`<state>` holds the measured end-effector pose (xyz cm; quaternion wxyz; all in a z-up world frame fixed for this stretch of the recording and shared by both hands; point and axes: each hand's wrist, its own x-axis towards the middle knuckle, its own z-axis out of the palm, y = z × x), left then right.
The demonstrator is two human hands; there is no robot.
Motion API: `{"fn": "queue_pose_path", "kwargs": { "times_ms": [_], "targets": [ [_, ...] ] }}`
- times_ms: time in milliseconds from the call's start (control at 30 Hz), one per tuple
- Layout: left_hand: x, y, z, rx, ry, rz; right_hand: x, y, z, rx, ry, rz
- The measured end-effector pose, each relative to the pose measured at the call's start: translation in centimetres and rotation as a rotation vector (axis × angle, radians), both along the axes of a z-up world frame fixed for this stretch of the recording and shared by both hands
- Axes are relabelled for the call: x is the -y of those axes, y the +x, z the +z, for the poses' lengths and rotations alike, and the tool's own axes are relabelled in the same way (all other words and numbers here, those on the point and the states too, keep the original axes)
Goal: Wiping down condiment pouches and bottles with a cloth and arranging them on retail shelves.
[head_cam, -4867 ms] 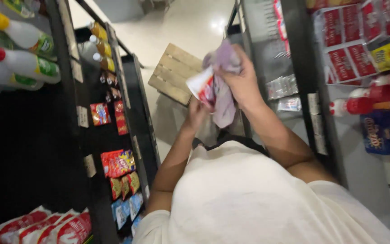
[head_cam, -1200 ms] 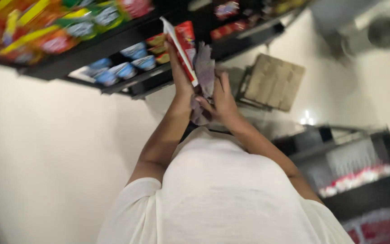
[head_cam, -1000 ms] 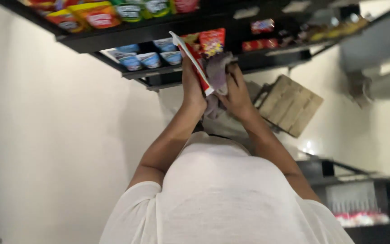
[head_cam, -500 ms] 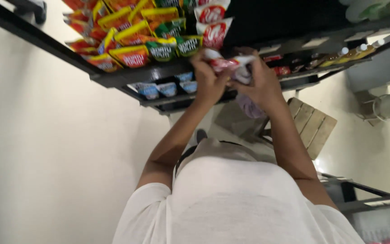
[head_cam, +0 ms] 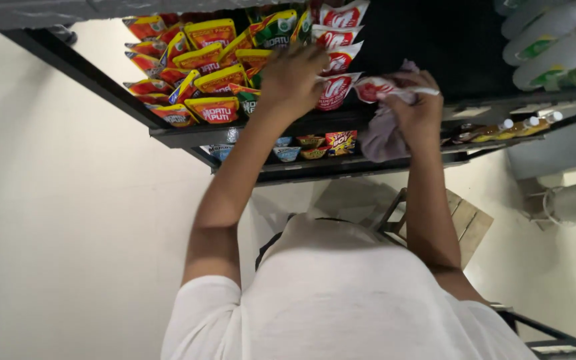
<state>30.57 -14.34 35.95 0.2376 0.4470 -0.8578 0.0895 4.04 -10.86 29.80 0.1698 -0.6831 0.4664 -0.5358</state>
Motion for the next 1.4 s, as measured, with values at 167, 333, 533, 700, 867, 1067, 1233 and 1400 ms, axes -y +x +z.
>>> {"fn": "queue_pose_path", "kwargs": {
  "times_ms": [167,333,533,700,867,1067,1233,1400],
  "targets": [
    [8.3,-4.5,-9.2,0.179,-0.137,-0.019,1.1,-1.2,-0.3,-0.014,0.087,0.068],
    [12.9,-6.4,-13.7,-0.247,0.225,0.163,1.7,-2.0,-0.9,-0.014,0.125,0.281],
    [11.0,-5.1,-8.7,0.215,-0.283,0.045,4.3,-0.1,-1.5,-0.184,0.264,0.272],
    [11.7,-4.6,-7.7,0.207,-0.234,0.034,8.1,1.0,-3.2,-0.052,0.373,0.370],
    [11.1,-1.8,-4.5,0.058,-0.134,-0.106,9.6,2.6,-5.6,0.090,0.381,0.379],
    [12.2,-0.3,-5.0,-0.030,-0.044,-0.044,10.1,4.2,-6.0,0.012,0.255,0.311],
    [13.6,-0.3,-5.5,0.045,-0.129,-0.079,8.8,4.6,-5.0,0.012,0.215,0.274],
    [11.8,-1.3,-4.0,-0.027,0.144,-0.083,8.7,3.6,-5.6,-0.401,0.264,0.407]
  ]
}}
